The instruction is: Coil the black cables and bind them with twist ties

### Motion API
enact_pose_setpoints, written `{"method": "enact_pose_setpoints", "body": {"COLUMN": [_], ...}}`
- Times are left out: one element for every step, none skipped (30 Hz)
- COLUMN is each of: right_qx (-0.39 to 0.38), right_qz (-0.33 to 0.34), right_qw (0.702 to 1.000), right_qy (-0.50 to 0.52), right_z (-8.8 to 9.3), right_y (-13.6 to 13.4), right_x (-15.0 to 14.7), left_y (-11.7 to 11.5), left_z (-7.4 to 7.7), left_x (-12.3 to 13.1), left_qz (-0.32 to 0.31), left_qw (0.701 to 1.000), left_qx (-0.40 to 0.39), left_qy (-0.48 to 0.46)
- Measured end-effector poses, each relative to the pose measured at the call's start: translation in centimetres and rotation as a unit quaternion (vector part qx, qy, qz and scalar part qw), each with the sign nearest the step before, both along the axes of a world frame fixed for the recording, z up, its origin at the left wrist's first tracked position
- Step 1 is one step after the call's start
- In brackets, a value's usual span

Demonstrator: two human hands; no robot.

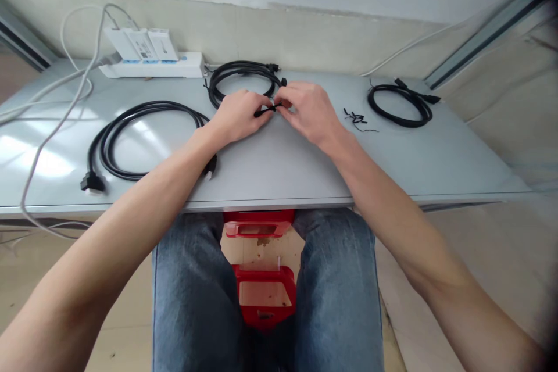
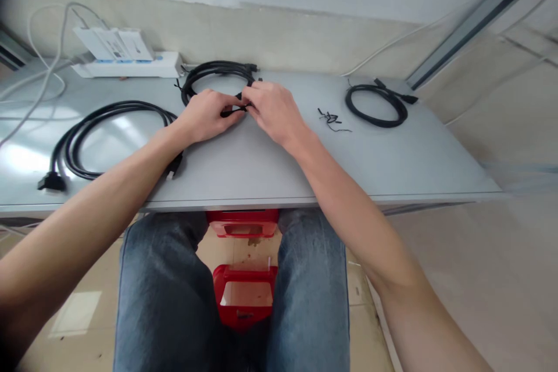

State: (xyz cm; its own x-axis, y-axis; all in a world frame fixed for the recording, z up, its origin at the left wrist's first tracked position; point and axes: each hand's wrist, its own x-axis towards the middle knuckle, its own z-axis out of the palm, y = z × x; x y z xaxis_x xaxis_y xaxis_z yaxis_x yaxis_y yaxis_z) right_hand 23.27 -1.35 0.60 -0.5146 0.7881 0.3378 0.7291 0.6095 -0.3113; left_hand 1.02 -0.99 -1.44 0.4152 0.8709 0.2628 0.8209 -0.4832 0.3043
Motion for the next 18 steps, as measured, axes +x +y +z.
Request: {"method": "enact_pose_setpoints", "body": {"right_qx": [-0.002, -0.004, -0.007, -0.012, -0.018, -0.028, -0.037, -0.045, -0.050, -0.052, -0.051, -0.049, -0.049, -0.050, -0.054, -0.058, -0.061, -0.063], "right_qz": [-0.001, -0.002, -0.002, -0.002, 0.000, 0.006, 0.016, 0.028, 0.041, 0.053, 0.062, 0.065, 0.064, 0.060, 0.054, 0.045, 0.036, 0.025], "right_qw": [1.000, 1.000, 1.000, 1.000, 0.999, 0.999, 0.998, 0.997, 0.996, 0.995, 0.994, 0.994, 0.994, 0.995, 0.996, 0.996, 0.997, 0.997], "right_qy": [0.007, 0.015, 0.021, 0.026, 0.030, 0.035, 0.041, 0.050, 0.060, 0.069, 0.075, 0.077, 0.073, 0.065, 0.055, 0.046, 0.040, 0.041], "right_z": [0.1, 0.1, 0.2, 0.3, 0.4, 0.4, 0.4, 0.4, 0.4, 0.3, 0.3, 0.3, 0.3, 0.4, 0.5, 0.6, 0.8, 0.9], "right_y": [0.1, 0.2, 0.3, 0.4, 0.4, 0.5, 0.6, 0.8, 0.9, 1.1, 1.2, 1.3, 1.4, 1.4, 1.3, 1.1, 1.0, 0.9], "right_x": [0.0, 0.0, 0.0, 0.0, 0.0, 0.0, 0.0, -0.1, -0.1, -0.2, -0.3, -0.5, -0.7, -0.9, -1.1, -1.3, -1.5, -1.6], "left_y": [0.0, 0.0, 0.0, 0.0, 0.0, 0.0, -0.1, 0.0, 0.0, -0.1, -0.1, -0.1, -0.2, -0.3, -0.4, -0.5, -0.6, -0.7], "left_z": [0.0, 0.0, 0.1, 0.1, 0.0, 0.0, 0.0, 0.0, -0.1, -0.1, -0.1, -0.1, 0.0, 0.1, 0.2, 0.4, 0.5, 0.7], "left_x": [0.0, 0.0, 0.1, 0.1, 0.1, 0.2, 0.2, 0.2, 0.3, 0.3, 0.3, 0.3, 0.3, 0.3, 0.4, 0.4, 0.5, 0.6], "left_qz": [-0.001, -0.001, -0.002, -0.002, -0.002, -0.002, -0.002, -0.003, -0.005, -0.008, -0.011, -0.013, -0.014, -0.012, -0.009, -0.006, -0.003, -0.002], "left_qw": [1.000, 1.000, 1.000, 1.000, 1.000, 1.000, 1.000, 1.000, 1.000, 1.000, 1.000, 1.000, 1.000, 1.000, 1.000, 1.000, 1.000, 1.000], "left_qx": [-0.002, -0.004, -0.005, -0.007, -0.007, -0.008, -0.007, -0.006, -0.004, -0.003, -0.002, -0.002, -0.003, -0.006, -0.009, -0.013, -0.016, -0.018], "left_qy": [0.000, 0.001, 0.002, 0.003, 0.004, 0.005, 0.007, 0.008, 0.008, 0.008, 0.006, 0.004, 0.002, 0.002, 0.004, 0.008, 0.014, 0.022]}}
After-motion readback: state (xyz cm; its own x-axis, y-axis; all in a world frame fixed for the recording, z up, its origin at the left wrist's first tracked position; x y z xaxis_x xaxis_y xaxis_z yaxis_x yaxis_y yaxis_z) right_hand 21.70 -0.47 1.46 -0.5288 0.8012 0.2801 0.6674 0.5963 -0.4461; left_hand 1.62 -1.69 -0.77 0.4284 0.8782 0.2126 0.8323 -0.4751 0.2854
